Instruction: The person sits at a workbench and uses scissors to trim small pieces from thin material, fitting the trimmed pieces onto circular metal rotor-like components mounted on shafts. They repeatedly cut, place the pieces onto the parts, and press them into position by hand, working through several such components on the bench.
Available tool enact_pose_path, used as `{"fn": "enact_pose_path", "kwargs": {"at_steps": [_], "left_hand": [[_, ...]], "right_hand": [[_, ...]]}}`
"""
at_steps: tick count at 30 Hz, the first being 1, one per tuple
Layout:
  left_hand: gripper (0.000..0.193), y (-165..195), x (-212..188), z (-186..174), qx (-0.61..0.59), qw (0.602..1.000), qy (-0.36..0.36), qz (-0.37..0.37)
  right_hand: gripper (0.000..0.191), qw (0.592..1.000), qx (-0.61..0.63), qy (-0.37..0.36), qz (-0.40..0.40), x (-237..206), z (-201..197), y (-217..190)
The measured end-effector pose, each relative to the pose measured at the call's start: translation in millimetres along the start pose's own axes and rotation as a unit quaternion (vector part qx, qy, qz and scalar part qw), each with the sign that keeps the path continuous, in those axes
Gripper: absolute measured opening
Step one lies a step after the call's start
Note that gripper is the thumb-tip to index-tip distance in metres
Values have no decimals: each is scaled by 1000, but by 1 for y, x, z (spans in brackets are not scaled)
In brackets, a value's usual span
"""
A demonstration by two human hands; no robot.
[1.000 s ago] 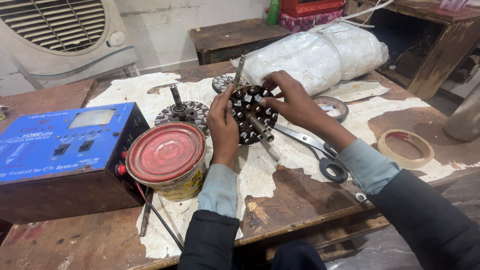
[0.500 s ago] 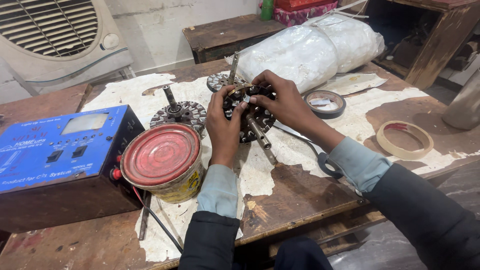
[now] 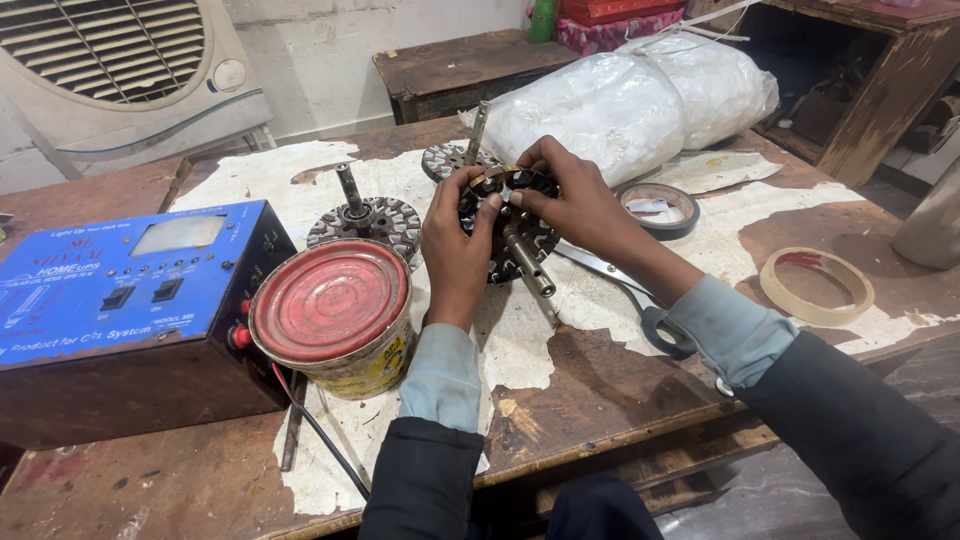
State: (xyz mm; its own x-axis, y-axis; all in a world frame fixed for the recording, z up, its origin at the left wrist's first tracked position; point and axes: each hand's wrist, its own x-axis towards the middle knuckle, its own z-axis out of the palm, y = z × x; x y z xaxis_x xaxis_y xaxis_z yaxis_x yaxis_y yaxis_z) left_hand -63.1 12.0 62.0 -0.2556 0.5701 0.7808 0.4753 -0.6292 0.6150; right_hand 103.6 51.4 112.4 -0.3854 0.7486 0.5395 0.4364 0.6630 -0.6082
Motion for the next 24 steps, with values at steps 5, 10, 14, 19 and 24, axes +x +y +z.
{"fn": "enact_pose_path", "kwargs": {"at_steps": [5, 10, 14, 19, 24], "left_hand": [[25, 0, 2, -2, 1, 1000, -15, -18], [22, -4, 4, -1, -32, 999, -19, -27], [20, -12, 6, -2, -112, 990, -36, -80], [21, -20, 8, -2, -209, 971, -70, -93], [23, -22, 8, -2, -186, 975, -73, -97]], "right_hand": [[32, 999, -23, -33, 15, 1, -1, -2], [36, 999, 5, -39, 14, 0, 0, -1], [42, 998, 37, -51, 25, 0, 3, 3], [47, 980, 173, -69, 71, -1, 8, 10], [46, 959, 247, -82, 109, 1, 12, 14]]}}
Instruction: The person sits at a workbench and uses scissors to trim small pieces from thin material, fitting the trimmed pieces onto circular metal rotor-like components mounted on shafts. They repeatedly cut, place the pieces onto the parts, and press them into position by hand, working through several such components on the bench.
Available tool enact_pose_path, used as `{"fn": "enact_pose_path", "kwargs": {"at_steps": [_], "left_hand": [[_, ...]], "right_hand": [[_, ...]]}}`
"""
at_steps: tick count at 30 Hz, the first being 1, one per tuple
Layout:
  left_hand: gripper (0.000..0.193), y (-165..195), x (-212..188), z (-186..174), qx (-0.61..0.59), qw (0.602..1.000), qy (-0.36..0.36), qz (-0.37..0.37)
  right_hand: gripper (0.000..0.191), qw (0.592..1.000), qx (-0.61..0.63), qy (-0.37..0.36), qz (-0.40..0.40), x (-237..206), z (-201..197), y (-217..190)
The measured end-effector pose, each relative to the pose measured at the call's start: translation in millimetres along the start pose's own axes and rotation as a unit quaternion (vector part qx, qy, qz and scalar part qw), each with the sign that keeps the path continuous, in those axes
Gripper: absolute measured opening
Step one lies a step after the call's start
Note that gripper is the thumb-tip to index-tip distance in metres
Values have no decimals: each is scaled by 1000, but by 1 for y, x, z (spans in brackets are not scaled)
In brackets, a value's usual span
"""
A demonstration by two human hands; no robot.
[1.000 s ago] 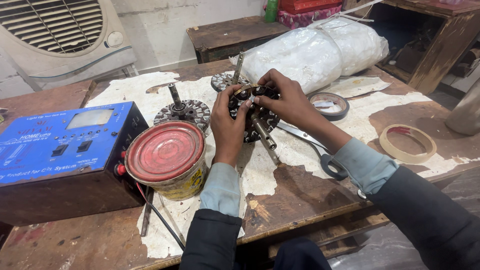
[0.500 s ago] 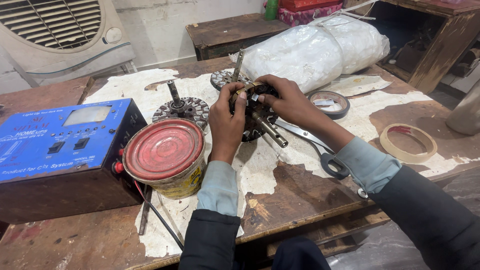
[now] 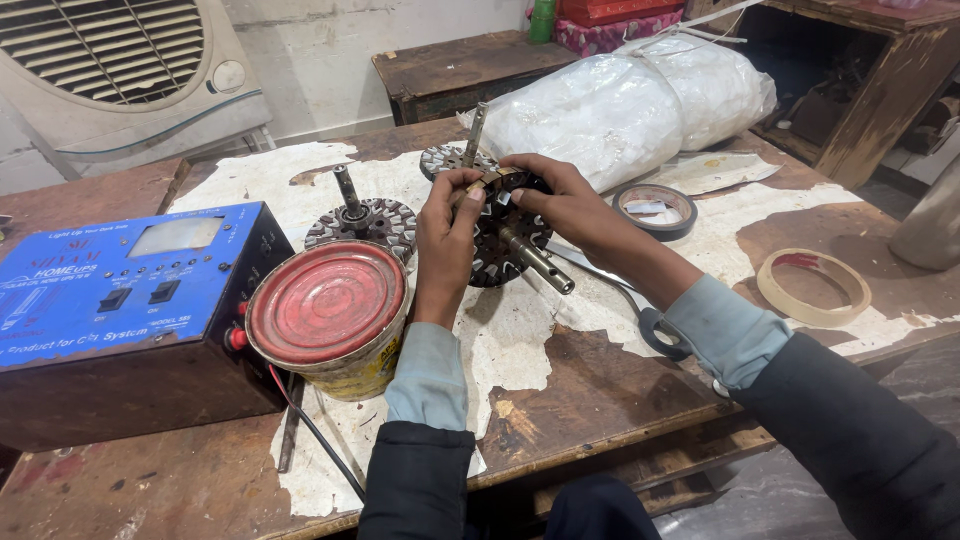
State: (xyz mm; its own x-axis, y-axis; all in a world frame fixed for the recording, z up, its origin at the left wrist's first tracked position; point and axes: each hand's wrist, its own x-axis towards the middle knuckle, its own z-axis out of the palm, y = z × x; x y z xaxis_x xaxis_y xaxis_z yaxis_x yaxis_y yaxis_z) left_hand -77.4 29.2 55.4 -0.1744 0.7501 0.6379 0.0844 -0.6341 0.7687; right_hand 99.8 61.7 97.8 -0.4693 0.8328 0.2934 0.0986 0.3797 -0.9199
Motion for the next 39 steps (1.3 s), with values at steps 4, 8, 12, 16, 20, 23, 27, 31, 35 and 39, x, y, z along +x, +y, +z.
{"fn": "enact_pose_path", "kwargs": {"at_steps": [4, 8, 12, 16, 20, 23, 27, 31, 35, 39], "left_hand": [[24, 2, 1, 0, 13, 1000, 5, -4], [24, 5, 1, 1, 42, 999, 15, 10], [28, 4, -3, 2, 131, 990, 44, 30], [34, -7, -4, 3, 168, 982, 88, 7], [35, -23, -1, 3, 75, 984, 138, 81], [35, -28, -1, 1, 54, 988, 127, 65], [34, -18, -4, 3, 43, 995, 77, 38], [33, 0, -8, 9, 69, 994, 12, 80], [31, 11, -11, 12, 79, 991, -12, 110], [29, 12, -11, 11, 68, 994, 0, 84]], "right_hand": [[45, 1000, 13, -5, -7, 1, 1, -1], [48, 1000, 14, -9, 2, 0, -1, -2], [51, 997, -63, -38, -37, 4, -21, 5], [47, 992, -99, 29, -66, 15, -59, 25], [28, 914, -346, 213, -8, -7, -116, 45], [20, 846, -476, 208, 120, -20, -148, 49], [32, 838, -501, 136, 169, -30, -153, 54], [35, 821, -526, 126, 183, -29, -143, 55], [30, 815, -536, 138, 173, -32, -140, 56], [29, 822, -535, 158, 113, -33, -138, 60]]}}
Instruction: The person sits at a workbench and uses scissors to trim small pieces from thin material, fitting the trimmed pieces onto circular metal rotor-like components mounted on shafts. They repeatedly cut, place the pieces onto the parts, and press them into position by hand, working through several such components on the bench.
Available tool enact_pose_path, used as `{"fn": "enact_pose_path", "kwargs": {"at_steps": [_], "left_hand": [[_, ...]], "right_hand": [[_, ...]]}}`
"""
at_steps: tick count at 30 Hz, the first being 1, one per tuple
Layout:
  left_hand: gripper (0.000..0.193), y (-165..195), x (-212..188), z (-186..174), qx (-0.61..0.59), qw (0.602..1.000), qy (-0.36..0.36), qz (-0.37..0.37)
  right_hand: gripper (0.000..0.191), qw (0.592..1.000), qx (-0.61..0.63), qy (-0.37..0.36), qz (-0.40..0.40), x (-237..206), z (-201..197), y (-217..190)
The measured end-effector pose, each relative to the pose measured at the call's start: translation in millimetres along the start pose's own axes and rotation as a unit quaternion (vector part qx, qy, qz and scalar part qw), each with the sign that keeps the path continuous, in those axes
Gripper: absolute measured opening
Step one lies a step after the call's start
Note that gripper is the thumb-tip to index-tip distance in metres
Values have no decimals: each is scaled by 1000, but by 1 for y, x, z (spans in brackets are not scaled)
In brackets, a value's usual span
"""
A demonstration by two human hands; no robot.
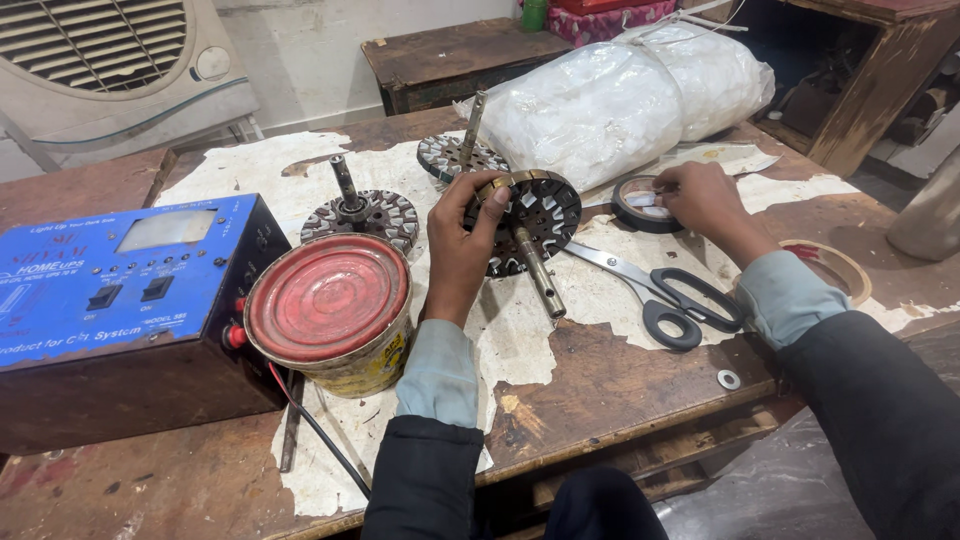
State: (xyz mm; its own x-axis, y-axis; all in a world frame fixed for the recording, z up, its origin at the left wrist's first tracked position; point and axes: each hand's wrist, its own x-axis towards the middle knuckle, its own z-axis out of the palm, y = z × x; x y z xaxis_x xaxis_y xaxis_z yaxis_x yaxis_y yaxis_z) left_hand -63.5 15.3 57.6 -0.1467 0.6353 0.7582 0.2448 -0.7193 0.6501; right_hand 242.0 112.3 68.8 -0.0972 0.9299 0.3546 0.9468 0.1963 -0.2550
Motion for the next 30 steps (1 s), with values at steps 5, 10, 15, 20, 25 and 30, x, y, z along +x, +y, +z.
{"fn": "enact_pose_path", "kwargs": {"at_steps": [5, 10, 15, 20, 25, 30], "left_hand": [[27, -2, 0, 1, -3, 1000, 6, 8], [29, 3, -2, 1, 20, 999, 1, 29], [30, 10, -2, 0, 25, 998, -42, 40], [27, 12, -4, 5, 43, 991, -81, 95], [17, 20, -13, 1, 109, 984, -61, 125], [29, 31, -26, -4, 200, 954, 21, 223]], "right_hand": [[30, 997, -45, -26, -65, 4, 4, -4], [24, 993, -92, -50, -56, 4, 2, -5], [21, 998, -8, -5, -58, 5, 3, -1], [20, 994, 66, 53, -73, 12, -11, -7], [22, 971, 183, 81, -128, 9, -48, -51], [18, 948, 255, 18, -191, -9, -80, -114]]}}
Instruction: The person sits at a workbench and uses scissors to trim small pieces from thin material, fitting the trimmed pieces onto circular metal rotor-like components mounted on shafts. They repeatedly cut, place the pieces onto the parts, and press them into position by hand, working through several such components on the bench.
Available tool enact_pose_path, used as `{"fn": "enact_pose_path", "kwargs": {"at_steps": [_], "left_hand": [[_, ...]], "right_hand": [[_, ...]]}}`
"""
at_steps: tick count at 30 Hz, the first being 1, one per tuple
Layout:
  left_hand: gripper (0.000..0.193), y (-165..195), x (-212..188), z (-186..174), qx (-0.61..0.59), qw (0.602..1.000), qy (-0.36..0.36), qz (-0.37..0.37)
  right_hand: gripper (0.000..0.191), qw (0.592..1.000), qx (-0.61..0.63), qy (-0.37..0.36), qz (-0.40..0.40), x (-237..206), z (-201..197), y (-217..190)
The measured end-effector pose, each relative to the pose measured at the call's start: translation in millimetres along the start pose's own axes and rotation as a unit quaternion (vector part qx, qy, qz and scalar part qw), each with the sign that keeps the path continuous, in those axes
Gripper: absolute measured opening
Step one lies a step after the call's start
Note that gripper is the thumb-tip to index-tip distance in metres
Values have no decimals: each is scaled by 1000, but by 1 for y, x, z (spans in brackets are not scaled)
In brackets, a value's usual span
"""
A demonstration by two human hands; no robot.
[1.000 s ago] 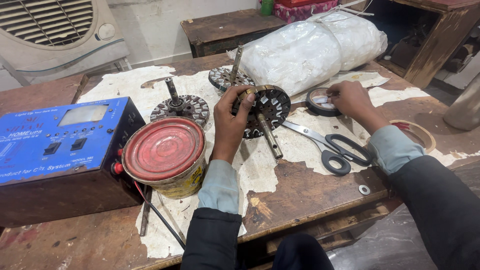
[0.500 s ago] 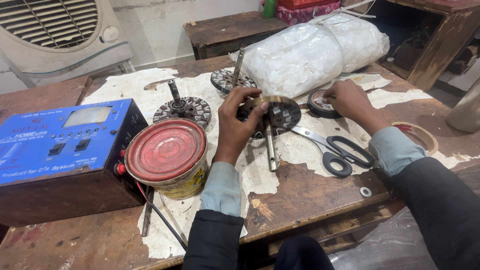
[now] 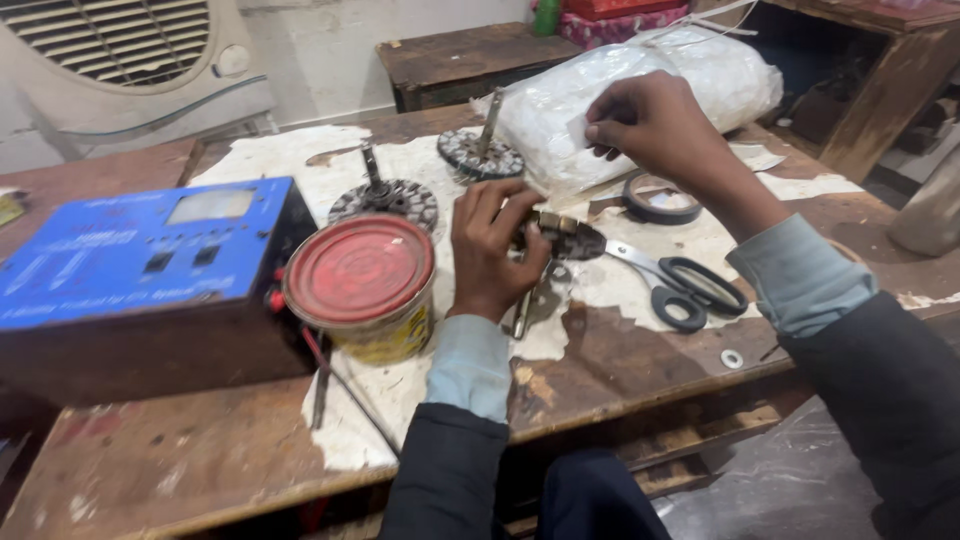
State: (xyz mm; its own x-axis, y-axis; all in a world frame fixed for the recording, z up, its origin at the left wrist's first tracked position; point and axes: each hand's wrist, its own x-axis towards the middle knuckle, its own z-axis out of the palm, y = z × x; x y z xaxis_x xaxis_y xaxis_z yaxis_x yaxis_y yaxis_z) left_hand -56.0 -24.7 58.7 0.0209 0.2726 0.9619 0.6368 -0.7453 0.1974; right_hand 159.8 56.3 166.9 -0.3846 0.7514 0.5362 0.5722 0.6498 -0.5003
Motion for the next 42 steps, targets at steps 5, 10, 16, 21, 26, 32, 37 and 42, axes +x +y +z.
{"fn": "enact_pose_path", "kwargs": {"at_steps": [5, 10, 16, 21, 26, 32, 37, 42], "left_hand": [[32, 15, -7, 6, -12, 999, 37, -33], [31, 24, -18, 11, -117, 979, 57, -154], [13, 16, -16, 14, -96, 992, 38, -73], [22, 15, -16, 15, -157, 976, 47, -141], [26, 19, -16, 8, -167, 969, 55, -174], [31, 15, -15, 10, -182, 965, 70, -178], [22, 12, -22, 20, -29, 994, 76, -70], [14, 25, -32, 28, 15, 995, -69, 68]], "right_hand": [[17, 991, 75, -112, -24, -16, 21, -42], [16, 989, 87, -107, -44, -45, 19, -51], [18, 997, 11, -65, -38, -60, 25, -56], [23, 992, -101, -70, 37, -55, 4, -33], [44, 834, -369, -319, 258, -72, -20, 14], [49, 828, -359, -376, 209, -83, 5, 50], [55, 852, -348, -333, 205, -90, 4, 51], [48, 881, -261, -297, 261, -99, 4, 56]]}}
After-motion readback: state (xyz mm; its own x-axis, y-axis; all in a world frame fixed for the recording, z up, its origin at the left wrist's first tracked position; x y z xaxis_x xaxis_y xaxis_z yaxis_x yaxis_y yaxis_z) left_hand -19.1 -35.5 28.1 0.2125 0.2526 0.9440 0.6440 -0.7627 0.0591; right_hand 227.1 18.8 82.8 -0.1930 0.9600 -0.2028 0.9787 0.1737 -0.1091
